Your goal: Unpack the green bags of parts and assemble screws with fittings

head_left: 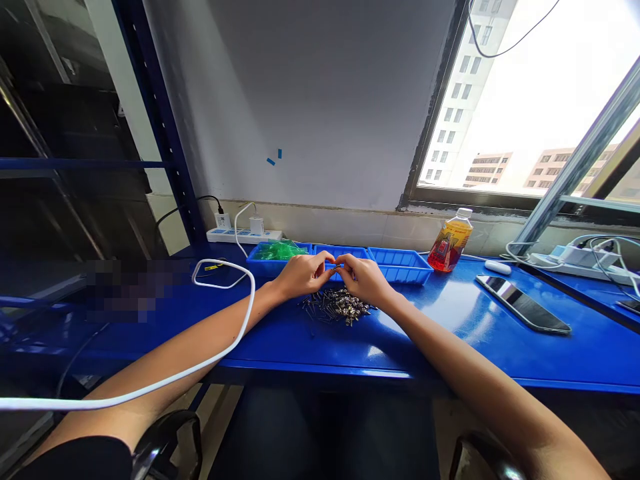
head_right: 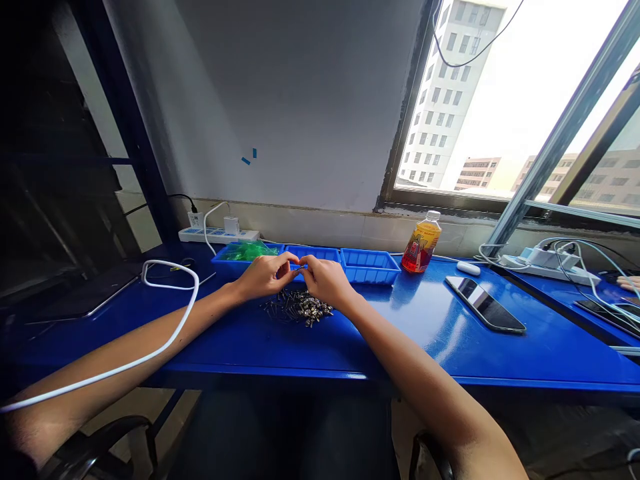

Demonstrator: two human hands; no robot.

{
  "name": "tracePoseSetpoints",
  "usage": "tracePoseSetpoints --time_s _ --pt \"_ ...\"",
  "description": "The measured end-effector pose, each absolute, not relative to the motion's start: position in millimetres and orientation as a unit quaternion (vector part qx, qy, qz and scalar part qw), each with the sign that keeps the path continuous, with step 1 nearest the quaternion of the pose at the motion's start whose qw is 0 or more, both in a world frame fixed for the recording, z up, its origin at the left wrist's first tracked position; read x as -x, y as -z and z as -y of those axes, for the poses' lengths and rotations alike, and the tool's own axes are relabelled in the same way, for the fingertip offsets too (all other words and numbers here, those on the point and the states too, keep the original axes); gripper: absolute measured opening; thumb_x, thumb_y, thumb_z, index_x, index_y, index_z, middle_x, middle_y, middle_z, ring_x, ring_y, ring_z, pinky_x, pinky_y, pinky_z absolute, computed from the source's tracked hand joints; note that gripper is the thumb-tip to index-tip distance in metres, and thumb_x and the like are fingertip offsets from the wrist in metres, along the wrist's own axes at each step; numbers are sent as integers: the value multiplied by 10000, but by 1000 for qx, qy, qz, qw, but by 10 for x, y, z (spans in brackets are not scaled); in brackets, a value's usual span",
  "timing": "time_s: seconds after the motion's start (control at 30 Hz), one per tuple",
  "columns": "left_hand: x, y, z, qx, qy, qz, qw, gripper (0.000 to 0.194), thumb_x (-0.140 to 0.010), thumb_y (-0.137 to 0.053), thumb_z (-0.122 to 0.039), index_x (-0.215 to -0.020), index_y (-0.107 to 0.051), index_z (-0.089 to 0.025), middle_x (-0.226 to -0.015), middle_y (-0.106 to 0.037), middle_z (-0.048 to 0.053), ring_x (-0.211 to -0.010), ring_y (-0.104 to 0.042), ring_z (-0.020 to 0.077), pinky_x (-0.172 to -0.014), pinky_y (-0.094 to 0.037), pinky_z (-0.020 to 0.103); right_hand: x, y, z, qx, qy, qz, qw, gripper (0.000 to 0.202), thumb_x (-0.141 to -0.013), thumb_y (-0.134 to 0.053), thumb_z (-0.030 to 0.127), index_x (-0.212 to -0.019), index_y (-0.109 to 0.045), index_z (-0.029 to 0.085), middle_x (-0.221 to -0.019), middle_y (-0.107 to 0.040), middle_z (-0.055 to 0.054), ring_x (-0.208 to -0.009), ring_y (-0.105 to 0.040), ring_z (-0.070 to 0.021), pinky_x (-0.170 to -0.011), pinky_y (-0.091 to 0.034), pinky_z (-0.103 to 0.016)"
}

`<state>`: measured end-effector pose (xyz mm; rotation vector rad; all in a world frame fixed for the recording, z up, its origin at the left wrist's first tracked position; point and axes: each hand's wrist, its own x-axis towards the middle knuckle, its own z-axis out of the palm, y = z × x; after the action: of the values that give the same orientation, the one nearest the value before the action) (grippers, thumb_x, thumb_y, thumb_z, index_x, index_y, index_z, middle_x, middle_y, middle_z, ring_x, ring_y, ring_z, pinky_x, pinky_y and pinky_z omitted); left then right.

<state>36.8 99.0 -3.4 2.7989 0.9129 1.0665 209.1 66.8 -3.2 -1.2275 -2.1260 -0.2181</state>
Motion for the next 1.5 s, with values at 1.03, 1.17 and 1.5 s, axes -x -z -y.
tracePoseSetpoints --time_s 1.03,1.17,1.5 --pt "-366 24 -1005 -891 -348 -291 -8 189 -840 -507 -312 -936 -579 -165 -593 -593 -25 -521 -549 111 -522 -358 205 -2112 -30 -637 461 86 816 338 120 -821 -537 196 -918 -607 198 -642 -629 20 -543 -541 -106 -544 -325 -198" --pt "-373 24 -1003 -890 -346 -296 -8 167 -833 -513 -289 -923 -578 -164 -593 -593 -25 -515 -543 110 -515 -353 204 -2106 -34 -631 468 88 813 336 112 -824 -542 208 -914 -608 192 -627 -622 18 -536 -533 -107 -545 -322 -201" --pt "-390 37 -1001 -881 -390 -268 -20 49 -802 -538 -204 -829 -531 -164 -629 -588 -29 -499 -517 83 -501 -357 184 -2095 -38 -628 476 79 809 336 132 -819 -560 208 -937 -611 177 -611 -601 23 -535 -518 -102 -555 -317 -198"
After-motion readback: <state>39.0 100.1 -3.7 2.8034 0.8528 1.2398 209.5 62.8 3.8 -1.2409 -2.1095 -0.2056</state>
